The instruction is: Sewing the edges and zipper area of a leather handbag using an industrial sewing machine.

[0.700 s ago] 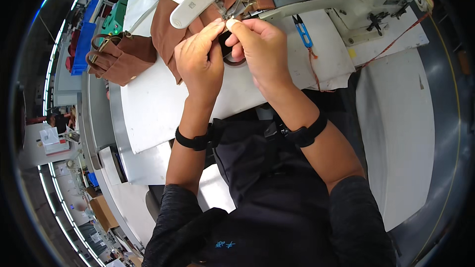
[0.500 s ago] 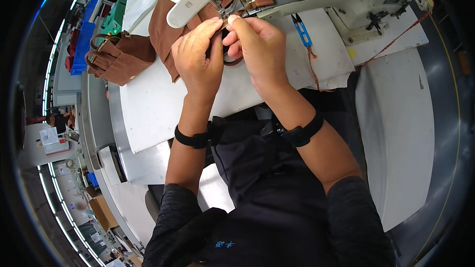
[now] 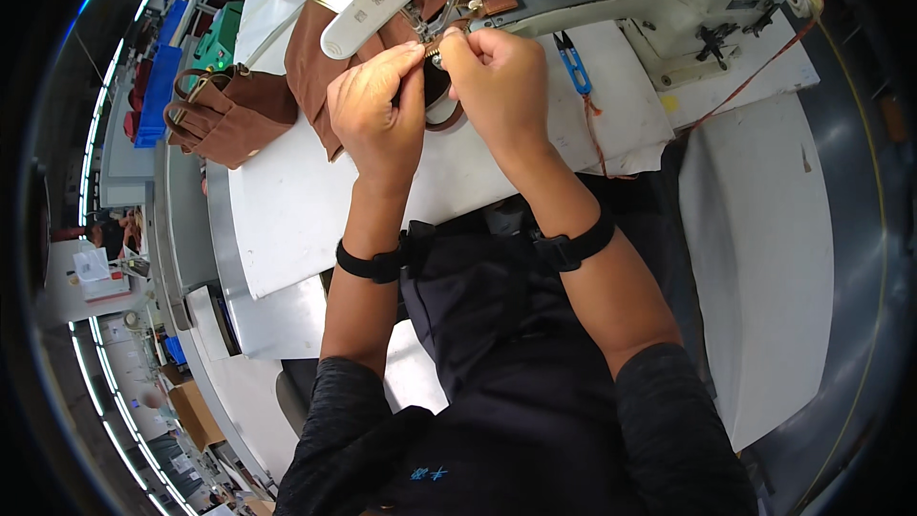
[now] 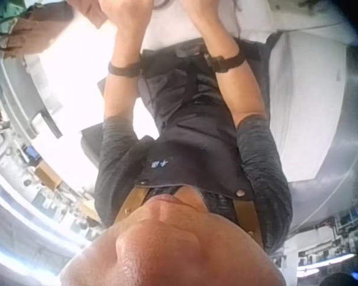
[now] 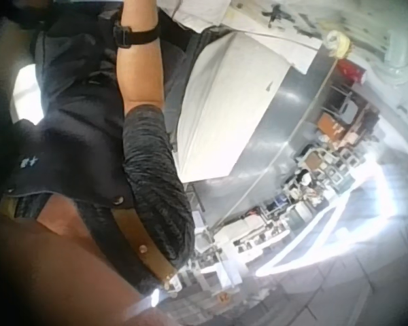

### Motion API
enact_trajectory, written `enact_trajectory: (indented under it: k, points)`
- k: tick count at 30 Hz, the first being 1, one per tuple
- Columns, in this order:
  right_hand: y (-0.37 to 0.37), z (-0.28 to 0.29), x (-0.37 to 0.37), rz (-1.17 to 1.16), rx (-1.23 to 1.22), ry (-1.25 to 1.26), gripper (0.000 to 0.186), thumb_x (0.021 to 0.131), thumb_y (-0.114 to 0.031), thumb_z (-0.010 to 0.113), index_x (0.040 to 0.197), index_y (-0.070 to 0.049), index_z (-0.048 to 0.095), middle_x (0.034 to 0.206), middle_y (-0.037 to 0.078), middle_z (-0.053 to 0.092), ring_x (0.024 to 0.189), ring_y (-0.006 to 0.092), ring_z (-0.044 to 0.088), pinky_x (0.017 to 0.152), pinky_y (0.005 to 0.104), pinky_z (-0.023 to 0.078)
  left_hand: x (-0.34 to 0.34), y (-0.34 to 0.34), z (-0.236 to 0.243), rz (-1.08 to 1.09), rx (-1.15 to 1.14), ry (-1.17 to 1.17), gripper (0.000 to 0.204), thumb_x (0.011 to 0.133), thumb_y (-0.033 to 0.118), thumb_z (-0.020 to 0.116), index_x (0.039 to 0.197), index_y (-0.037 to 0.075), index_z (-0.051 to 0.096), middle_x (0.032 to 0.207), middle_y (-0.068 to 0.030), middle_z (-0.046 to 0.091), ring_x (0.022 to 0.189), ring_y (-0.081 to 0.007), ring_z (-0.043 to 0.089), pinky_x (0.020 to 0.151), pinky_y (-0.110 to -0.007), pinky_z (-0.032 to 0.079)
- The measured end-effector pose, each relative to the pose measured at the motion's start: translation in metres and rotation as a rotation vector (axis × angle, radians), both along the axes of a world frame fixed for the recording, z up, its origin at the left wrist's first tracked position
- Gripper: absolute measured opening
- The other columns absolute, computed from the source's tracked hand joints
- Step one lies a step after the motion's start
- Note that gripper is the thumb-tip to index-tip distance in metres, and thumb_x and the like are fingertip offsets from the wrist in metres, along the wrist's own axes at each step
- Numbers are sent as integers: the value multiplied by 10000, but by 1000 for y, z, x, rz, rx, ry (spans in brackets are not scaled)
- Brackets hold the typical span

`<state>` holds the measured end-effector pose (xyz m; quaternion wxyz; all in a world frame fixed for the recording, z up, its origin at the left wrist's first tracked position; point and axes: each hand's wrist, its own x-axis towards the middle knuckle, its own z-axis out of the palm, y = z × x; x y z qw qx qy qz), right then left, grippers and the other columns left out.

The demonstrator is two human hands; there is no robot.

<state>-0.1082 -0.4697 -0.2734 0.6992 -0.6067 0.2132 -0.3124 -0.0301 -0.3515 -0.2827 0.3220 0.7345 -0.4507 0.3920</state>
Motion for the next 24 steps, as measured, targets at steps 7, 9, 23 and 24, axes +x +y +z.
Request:
enact_trajectory:
  k: [7,9,23,24]
  points:
    - [-16,13,-5,75,-127,-89,212,990,-154,657,1101,24,684,652,30,674,483,47,518,457,221,390,-5,0,4,26,-21,38,135,825,39,764,945,100,764,981,-17,780,896,-183,720,818,-308,471]
    - [-23,19,0,226,-138,-63,223,970,-158,664,1062,44,689,636,33,667,469,58,512,455,224,397,-6,1,4,40,-36,51,143,823,41,763,952,101,764,981,-14,778,895,-184,718,816,-311,472]
    - [-32,18,8,281,-277,-16,174,992,-131,664,922,27,650,607,23,625,454,40,463,435,220,360,-8,-1,-2,22,-52,66,139,835,30,765,968,70,760,1008,-40,777,898,-205,718,809,-318,498]
    - [-33,17,8,288,-275,-20,174,992,-131,664,922,27,650,607,23,625,454,40,463,435,220,360,-8,-1,-2,21,-46,59,139,835,30,765,968,70,760,1008,-40,777,898,-205,718,809,-318,498]
